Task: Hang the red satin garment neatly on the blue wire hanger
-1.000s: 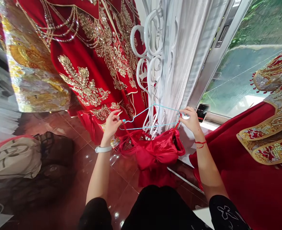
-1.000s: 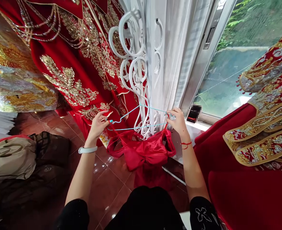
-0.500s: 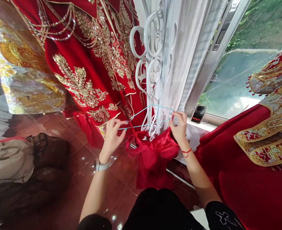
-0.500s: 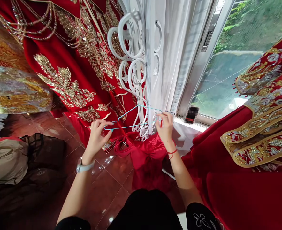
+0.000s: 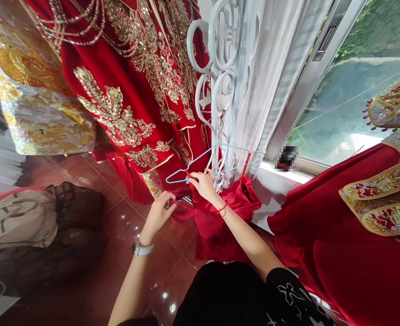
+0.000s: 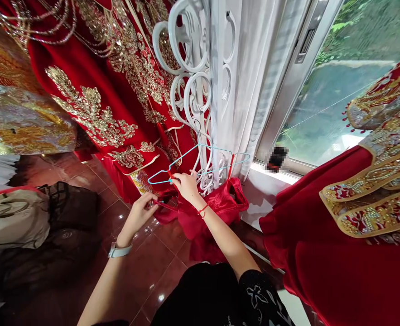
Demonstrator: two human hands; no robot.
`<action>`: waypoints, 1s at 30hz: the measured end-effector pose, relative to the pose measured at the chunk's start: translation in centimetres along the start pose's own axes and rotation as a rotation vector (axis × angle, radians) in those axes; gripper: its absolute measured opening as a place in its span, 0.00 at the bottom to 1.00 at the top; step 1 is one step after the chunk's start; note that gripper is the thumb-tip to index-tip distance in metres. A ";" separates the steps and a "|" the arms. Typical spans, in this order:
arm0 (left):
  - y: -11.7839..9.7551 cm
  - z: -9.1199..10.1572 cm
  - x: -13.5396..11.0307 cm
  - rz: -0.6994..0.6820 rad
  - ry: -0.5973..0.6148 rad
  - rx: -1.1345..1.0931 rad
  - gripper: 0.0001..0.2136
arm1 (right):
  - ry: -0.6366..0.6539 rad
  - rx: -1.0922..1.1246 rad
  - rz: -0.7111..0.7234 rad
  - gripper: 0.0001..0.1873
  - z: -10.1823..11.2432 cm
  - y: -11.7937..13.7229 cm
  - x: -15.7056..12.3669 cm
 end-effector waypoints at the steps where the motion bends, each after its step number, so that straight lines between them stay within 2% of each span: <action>1: 0.7 0.6 0.0 0.069 -0.074 -0.025 0.05 | -0.002 0.004 0.003 0.13 0.1 -0.1 -0.1; 3: 2.0 1.3 -0.2 0.171 -0.191 -0.099 0.07 | -0.012 -0.002 0.003 0.14 0.4 -0.3 -0.3; 7: 4.0 1.8 0.1 0.270 -0.296 -0.212 0.10 | -0.023 -0.029 0.008 0.13 0.7 -0.6 -0.7; 11: 3.9 3.7 1.4 0.275 -0.401 -0.254 0.12 | -0.018 -0.046 0.014 0.12 0.7 -0.6 -0.9; 13: 2.4 4.5 2.7 0.247 -0.409 -0.231 0.13 | -0.009 -0.046 0.014 0.12 0.6 -0.4 -1.0; 16: -1.5 4.9 5.0 0.175 -0.364 -0.093 0.15 | 0.008 -0.055 -0.001 0.12 0.5 -0.1 -1.0; 19: -5.7 3.9 7.1 0.057 -0.249 0.018 0.19 | 0.007 -0.079 -0.020 0.11 0.6 -0.1 -1.1; 22: -7.4 2.0 7.8 -0.027 -0.115 0.052 0.21 | 0.009 -0.095 -0.030 0.11 0.8 -0.4 -1.2; 24: -6.7 0.8 7.3 -0.037 -0.055 0.061 0.21 | 0.014 -0.088 -0.024 0.11 1.0 -0.6 -1.4; 30: -0.9 -1.3 4.3 0.070 -0.013 -0.104 0.28 | 0.004 -0.034 -0.015 0.09 1.2 -1.2 -1.3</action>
Point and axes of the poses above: each hand's wrist, its own x-axis towards the middle knuckle, its own z-axis out of the back of the hand, y = z × x, the point moved 9 cm from there along x, towards the middle knuckle, and after that the axes turned 13 degrees about x, right-handed, at the moved point
